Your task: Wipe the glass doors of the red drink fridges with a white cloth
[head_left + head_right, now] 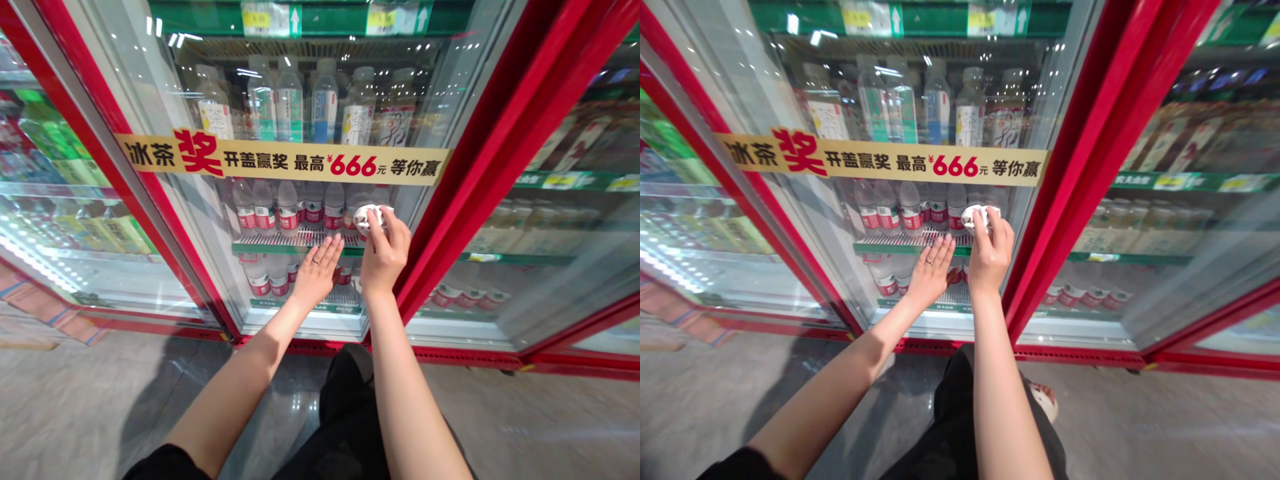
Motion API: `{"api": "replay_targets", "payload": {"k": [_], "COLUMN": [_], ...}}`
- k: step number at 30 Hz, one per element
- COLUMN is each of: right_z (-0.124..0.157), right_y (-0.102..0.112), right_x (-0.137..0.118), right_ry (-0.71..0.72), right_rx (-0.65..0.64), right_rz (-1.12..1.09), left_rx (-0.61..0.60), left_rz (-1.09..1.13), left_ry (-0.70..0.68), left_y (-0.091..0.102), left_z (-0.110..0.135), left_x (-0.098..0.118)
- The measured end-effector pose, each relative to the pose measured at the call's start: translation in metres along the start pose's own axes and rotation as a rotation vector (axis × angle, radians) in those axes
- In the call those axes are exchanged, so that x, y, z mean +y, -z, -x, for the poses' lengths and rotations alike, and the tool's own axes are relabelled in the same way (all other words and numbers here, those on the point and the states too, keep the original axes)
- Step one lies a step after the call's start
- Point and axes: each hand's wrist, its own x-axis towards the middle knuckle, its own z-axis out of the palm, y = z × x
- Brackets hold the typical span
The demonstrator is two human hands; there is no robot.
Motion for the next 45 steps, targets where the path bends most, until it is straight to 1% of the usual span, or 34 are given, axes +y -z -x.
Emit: {"api": "replay_targets", "payload": {"k": [5, 8, 10, 13, 15, 19, 22, 24, 26, 32, 35, 39, 45], "right_z": [-0.014, -0.013, -0.011, -0.008, -0.006, 0.005, 0.012, 0.014, 0.014, 0.009, 0.008, 0.008, 0.009], "right_y": [0.006, 0.01, 0.01, 0.007, 0.004, 0.0, 0.0, 0.002, 0.003, 0.002, 0.005, 0.008, 0.008], "right_x": [0.027, 0.034, 0.03, 0.014, 0.0, -0.022, -0.026, -0.024, -0.018, 0.012, 0.024, 0.029, 0.025], "right_ry": [-0.083, -0.09, -0.068, -0.034, -0.024, -0.004, 0.022, 0.045, 0.059, 0.033, 0.014, -0.002, -0.005], "right_rx": [0.15, 0.176, 0.146, 0.05, -0.03, -0.141, -0.226, -0.245, -0.213, 0.021, 0.089, 0.094, 0.042], "right_rz": [0.04, 0.058, 0.053, 0.04, 0.033, -0.005, -0.015, -0.007, 0.01, 0.086, 0.093, 0.094, 0.094], "left_rx": [-0.009, 0.001, 0.018, 0.047, 0.039, 0.019, 0.007, -0.001, 0.006, 0.048, 0.037, 0.011, 0.022], "left_rz": [-0.011, -0.015, -0.021, -0.03, -0.022, 0.013, 0.041, 0.041, 0.024, -0.02, -0.016, -0.009, -0.002], "left_ry": [-0.006, 0.0, 0.001, -0.01, -0.018, -0.008, -0.006, -0.003, -0.004, -0.018, -0.01, 0.002, -0.003], "left_y": [-0.001, -0.002, -0.002, -0.001, 0.0, 0.001, 0.0, -0.001, -0.002, -0.001, 0.0, 0.0, 0.001], "left_z": [-0.001, -0.001, -0.001, -0.001, 0.0, 0.001, 0.001, 0.001, 0.001, 0.0, -0.001, -0.002, -0.002], "left_x": [-0.001, 0.0, 0.0, 0.0, -0.001, -0.002, -0.002, -0.002, -0.002, -0.002, -0.001, -0.001, -0.001]}}
